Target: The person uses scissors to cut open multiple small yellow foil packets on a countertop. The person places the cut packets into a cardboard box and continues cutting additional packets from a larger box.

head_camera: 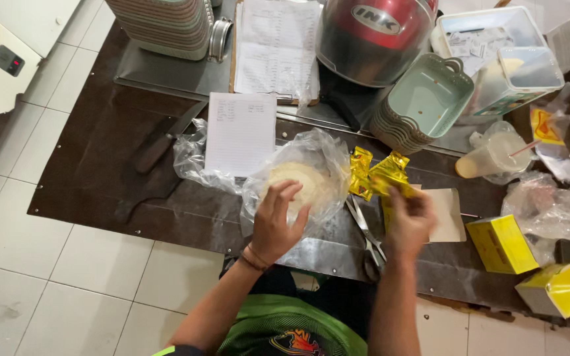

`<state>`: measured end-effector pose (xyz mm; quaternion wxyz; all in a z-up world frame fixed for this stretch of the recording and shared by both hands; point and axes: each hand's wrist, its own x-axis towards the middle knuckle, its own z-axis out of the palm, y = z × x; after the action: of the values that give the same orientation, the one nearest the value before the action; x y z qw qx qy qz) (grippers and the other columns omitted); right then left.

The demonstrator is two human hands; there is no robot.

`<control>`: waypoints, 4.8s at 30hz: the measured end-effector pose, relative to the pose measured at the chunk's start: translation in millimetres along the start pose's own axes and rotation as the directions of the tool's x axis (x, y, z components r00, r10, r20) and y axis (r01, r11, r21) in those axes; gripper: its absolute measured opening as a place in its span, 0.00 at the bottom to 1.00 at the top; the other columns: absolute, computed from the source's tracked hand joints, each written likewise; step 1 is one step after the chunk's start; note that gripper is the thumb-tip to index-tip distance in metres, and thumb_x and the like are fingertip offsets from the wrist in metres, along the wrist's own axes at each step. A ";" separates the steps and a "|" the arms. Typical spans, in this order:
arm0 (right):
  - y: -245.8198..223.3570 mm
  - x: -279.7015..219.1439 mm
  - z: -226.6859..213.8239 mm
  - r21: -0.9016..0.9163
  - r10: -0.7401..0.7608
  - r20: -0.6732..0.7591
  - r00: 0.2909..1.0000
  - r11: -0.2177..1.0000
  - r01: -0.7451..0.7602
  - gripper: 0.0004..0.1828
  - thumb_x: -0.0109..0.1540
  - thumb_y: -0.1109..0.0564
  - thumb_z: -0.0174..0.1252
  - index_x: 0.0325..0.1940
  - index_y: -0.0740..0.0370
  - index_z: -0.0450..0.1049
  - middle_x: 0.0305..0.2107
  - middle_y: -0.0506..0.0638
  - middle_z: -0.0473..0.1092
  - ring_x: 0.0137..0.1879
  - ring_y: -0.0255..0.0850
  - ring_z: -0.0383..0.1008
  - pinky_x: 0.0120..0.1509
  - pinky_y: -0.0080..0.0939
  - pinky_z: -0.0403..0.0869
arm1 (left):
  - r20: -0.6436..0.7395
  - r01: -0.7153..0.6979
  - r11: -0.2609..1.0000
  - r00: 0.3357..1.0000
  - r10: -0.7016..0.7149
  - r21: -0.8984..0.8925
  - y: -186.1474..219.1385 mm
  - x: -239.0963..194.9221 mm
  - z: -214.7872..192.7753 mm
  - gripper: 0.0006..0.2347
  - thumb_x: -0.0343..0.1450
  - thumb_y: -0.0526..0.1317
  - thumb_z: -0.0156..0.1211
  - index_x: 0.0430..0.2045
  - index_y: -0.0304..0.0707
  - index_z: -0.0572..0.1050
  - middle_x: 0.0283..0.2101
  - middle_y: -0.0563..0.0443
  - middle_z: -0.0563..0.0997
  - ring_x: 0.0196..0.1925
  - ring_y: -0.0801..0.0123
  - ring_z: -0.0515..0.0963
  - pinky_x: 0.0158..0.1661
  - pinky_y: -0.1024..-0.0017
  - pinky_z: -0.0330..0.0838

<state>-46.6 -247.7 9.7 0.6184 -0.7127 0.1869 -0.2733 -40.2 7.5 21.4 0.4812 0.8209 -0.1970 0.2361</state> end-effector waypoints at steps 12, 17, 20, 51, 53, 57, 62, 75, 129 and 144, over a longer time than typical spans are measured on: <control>26.6 9.3 -83.4 -0.788 -0.380 0.330 0.864 0.393 0.473 0.07 0.59 0.67 0.65 0.40 0.65 0.77 0.37 0.60 0.76 0.42 0.56 0.78 0.48 0.50 0.75 | 0.268 -0.223 0.955 0.925 0.271 -0.195 32.6 -46.6 39.1 0.08 0.71 0.33 0.66 0.42 0.34 0.75 0.42 0.45 0.80 0.42 0.56 0.82 0.44 0.64 0.78; 17.2 13.4 -79.3 -0.729 -0.293 0.307 0.906 0.540 0.422 0.10 0.59 0.62 0.64 0.45 0.66 0.76 0.36 0.58 0.77 0.41 0.52 0.80 0.46 0.47 0.76 | 0.349 -0.156 0.959 0.907 0.234 -0.236 34.4 -57.0 40.3 0.09 0.69 0.33 0.65 0.41 0.34 0.76 0.43 0.43 0.80 0.45 0.53 0.82 0.47 0.62 0.78; 4.4 11.8 -79.0 -0.696 -0.228 0.245 0.942 0.635 0.335 0.10 0.62 0.58 0.65 0.44 0.66 0.76 0.33 0.58 0.76 0.36 0.51 0.80 0.41 0.47 0.75 | 0.380 -0.130 0.965 0.901 0.211 -0.227 28.5 -60.6 41.6 0.09 0.68 0.33 0.65 0.40 0.33 0.76 0.42 0.43 0.81 0.44 0.52 0.82 0.47 0.61 0.77; -66.7 -40.4 -35.8 -0.270 -0.041 0.891 0.452 0.753 0.600 0.08 0.55 0.60 0.64 0.39 0.60 0.78 0.36 0.56 0.75 0.45 0.54 0.76 0.49 0.50 0.75 | 0.204 -0.103 0.962 0.966 0.157 -0.253 12.3 -87.2 46.8 0.14 0.73 0.28 0.60 0.51 0.32 0.66 0.66 0.35 0.75 0.53 0.48 0.82 0.56 0.63 0.76; -68.9 -64.3 -32.0 -0.155 0.043 0.981 0.191 0.770 0.619 0.12 0.56 0.58 0.64 0.42 0.65 0.75 0.40 0.60 0.74 0.48 0.58 0.74 0.53 0.53 0.72 | 0.286 -0.104 0.959 0.941 0.181 -0.263 22.9 -77.5 31.3 0.23 0.66 0.30 0.59 0.57 0.33 0.64 0.70 0.35 0.69 0.60 0.47 0.79 0.62 0.61 0.73; -61.5 -95.4 -29.3 0.028 -0.046 0.999 0.006 0.692 0.721 0.13 0.59 0.58 0.59 0.43 0.70 0.71 0.43 0.65 0.72 0.55 0.60 0.72 0.61 0.55 0.68 | 0.444 -0.218 0.951 0.845 0.297 -0.221 40.6 -55.8 6.3 0.32 0.63 0.39 0.66 0.64 0.33 0.62 0.72 0.35 0.63 0.68 0.47 0.72 0.71 0.49 0.59; -54.2 -95.0 -35.1 0.100 -0.037 0.994 -0.101 0.657 0.747 0.12 0.55 0.61 0.56 0.40 0.71 0.71 0.41 0.67 0.72 0.54 0.61 0.71 0.61 0.55 0.68 | 0.553 -0.317 0.947 0.779 0.296 -0.060 61.2 -35.4 -11.3 0.34 0.65 0.42 0.64 0.68 0.34 0.61 0.69 0.37 0.67 0.70 0.51 0.70 0.73 0.46 0.53; -39.0 -117.0 -93.6 0.151 0.109 0.950 -0.292 0.659 0.737 0.15 0.63 0.55 0.59 0.28 0.67 0.68 0.18 0.62 0.68 0.23 0.57 0.73 0.26 0.56 0.70 | 0.788 -0.296 0.912 0.469 0.398 -0.285 99.1 -46.3 -21.8 0.22 0.64 0.59 0.64 0.31 0.36 0.74 0.34 0.45 0.79 0.40 0.52 0.81 0.43 0.59 0.73; 59.6 69.1 76.8 -0.691 0.094 0.605 0.791 0.556 0.462 0.22 0.60 0.46 0.62 0.55 0.58 0.75 0.46 0.69 0.73 0.52 0.67 0.74 0.55 0.63 0.72 | 0.675 0.140 0.937 0.727 0.121 -0.319 39.4 -75.6 -32.0 0.11 0.70 0.39 0.66 0.43 0.35 0.78 0.38 0.45 0.82 0.43 0.53 0.82 0.47 0.61 0.74; -90.9 -34.4 -35.3 -0.434 -0.081 0.614 0.785 0.796 0.422 0.13 0.52 0.65 0.66 0.41 0.63 0.76 0.31 0.53 0.76 0.30 0.43 0.79 0.34 0.42 0.76 | 0.250 0.001 0.938 0.964 0.092 -0.346 64.4 -49.1 -2.6 0.30 0.67 0.44 0.68 0.60 0.30 0.62 0.65 0.32 0.69 0.67 0.43 0.70 0.64 0.55 0.66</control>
<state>-101.8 -239.4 96.7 0.3690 -0.9263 -0.0363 -0.0671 -116.0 -15.1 39.0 0.5808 0.7435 -0.3163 0.0985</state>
